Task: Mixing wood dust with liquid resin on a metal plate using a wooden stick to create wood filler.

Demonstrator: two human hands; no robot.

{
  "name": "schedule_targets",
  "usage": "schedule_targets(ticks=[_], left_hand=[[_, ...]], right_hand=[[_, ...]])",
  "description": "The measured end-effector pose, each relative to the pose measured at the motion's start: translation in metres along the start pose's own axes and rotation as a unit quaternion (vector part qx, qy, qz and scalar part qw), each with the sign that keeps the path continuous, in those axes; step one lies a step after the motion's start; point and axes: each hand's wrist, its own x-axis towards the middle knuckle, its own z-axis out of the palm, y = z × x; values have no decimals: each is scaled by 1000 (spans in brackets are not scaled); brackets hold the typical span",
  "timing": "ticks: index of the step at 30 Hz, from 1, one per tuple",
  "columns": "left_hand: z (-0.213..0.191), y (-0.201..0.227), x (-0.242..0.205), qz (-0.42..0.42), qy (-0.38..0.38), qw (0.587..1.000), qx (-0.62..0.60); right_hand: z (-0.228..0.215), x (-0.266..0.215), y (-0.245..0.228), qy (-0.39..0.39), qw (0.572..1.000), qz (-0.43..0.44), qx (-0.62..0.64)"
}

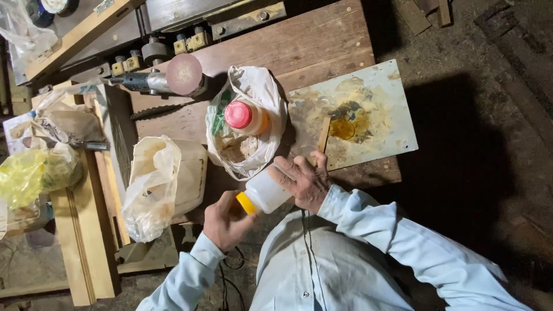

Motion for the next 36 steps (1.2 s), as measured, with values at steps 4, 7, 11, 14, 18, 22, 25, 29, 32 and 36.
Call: schedule_targets(ticks=[4,7,11,14,18,22,25,29,32,36], left_hand=[[20,-7,-2,-321,16,895,-310],[9,26,3,-457,-115,797,-379],[-3,46,-1,-341,-132,919,-148],[-3,31,-5,36,-19,980,197],[-8,2,1,357,21,855,375],[2,-6,0,269,8,919,288],[15,-1,6,-170,-1,982,-77],[26,-52,6,-441,-73,763,-467],[27,-88,19,-150,63,939,-301],[34,-132,41,134,238,959,72]], right_hand=[[8,-7,-2,14,999,-14,-33],[13,-17,-1,13,991,-31,-129],[12,-20,1,-3,999,-5,-52],[3,-14,3,-31,999,19,-27],[1,-12,3,-39,999,9,-20],[6,-11,2,-15,998,-5,-59],[17,-19,8,0,995,-20,-96],[26,-28,38,-7,994,75,-74],[-3,-20,53,27,988,138,56],[-43,-12,57,94,969,160,162]])
